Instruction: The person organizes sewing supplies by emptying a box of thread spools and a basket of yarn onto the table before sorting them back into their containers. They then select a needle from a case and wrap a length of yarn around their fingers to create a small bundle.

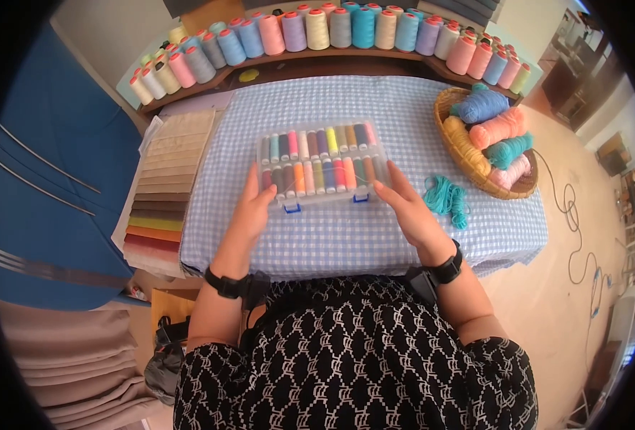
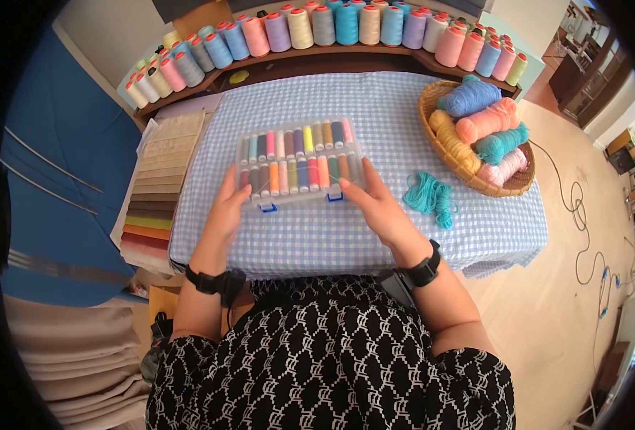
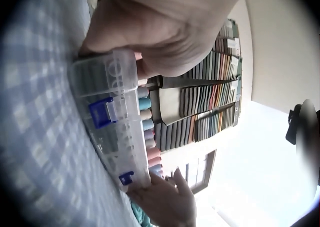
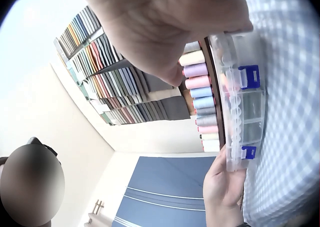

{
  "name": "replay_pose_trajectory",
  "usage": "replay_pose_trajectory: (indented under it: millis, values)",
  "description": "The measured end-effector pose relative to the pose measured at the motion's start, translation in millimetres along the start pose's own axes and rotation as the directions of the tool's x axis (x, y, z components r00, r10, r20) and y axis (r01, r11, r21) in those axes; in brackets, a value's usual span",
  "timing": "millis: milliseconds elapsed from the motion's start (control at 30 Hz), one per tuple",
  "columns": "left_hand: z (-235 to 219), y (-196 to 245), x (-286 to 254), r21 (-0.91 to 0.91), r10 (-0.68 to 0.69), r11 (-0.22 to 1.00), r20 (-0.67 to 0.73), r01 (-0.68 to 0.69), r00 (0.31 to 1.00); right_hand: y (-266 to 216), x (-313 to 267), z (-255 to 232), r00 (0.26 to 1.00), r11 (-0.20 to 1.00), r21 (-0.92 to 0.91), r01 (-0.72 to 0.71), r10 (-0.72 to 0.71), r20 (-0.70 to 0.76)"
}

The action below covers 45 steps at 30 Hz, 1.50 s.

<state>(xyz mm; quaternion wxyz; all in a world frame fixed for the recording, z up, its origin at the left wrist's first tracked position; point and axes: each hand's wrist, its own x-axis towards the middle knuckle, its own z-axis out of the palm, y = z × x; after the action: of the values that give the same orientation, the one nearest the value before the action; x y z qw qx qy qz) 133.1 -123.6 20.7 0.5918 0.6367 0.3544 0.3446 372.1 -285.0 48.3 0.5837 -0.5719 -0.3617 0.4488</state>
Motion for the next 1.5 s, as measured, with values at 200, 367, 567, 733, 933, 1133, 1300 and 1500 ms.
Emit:
replay_pose_trajectory:
  millis: [200, 367, 567, 733, 933, 1133, 1300, 1500]
  values:
    - [-13, -3, 81, -0.037, 0.037, 0.999, 0.008, -0.037, 0.999, -6, 52, 5, 0.998, 0.999, -0.004, 0.042, -0.042, -0.052]
    - [-22, -17, 134, -0.064, 0.049, 0.996, -0.089, -0.055, 0.995, -12, 97, 10, 0.997, 0.996, -0.04, 0.074, -0.076, -0.032]
    - [-19, -24, 148, -0.034, 0.072, 0.996, -0.156, -0.078, 0.985, -7, 122, 15, 0.998, 0.997, -0.081, -0.003, -0.002, -0.061]
    - [-16, -43, 146, -0.061, 0.135, 0.987, -0.169, -0.147, 0.976, 11, 131, 10, 0.993, 0.982, -0.167, 0.091, -0.102, -0.06]
    - [-12, -34, 136, -0.087, 0.155, 0.982, -0.154, -0.169, 0.976, 0, 107, -10, 0.97, 0.868, -0.467, 0.168, -0.23, -0.079]
    - [-13, -39, 139, 0.008, 0.225, 0.973, -0.236, -0.23, 0.945, -34, 27, -66, 0.902, 0.5, -0.846, 0.187, -0.428, -0.054]
    - [-18, -41, 142, 0.032, 0.274, 0.959, -0.351, -0.281, 0.895, -38, -32, -103, 0.898, 0.27, -0.941, -0.204, -0.331, -0.29]
    - [-16, -31, 145, 0.147, 0.465, 0.883, -0.411, -0.447, 0.784, -10, -51, -121, 0.915, 0.196, -0.928, -0.316, -0.195, -0.352]
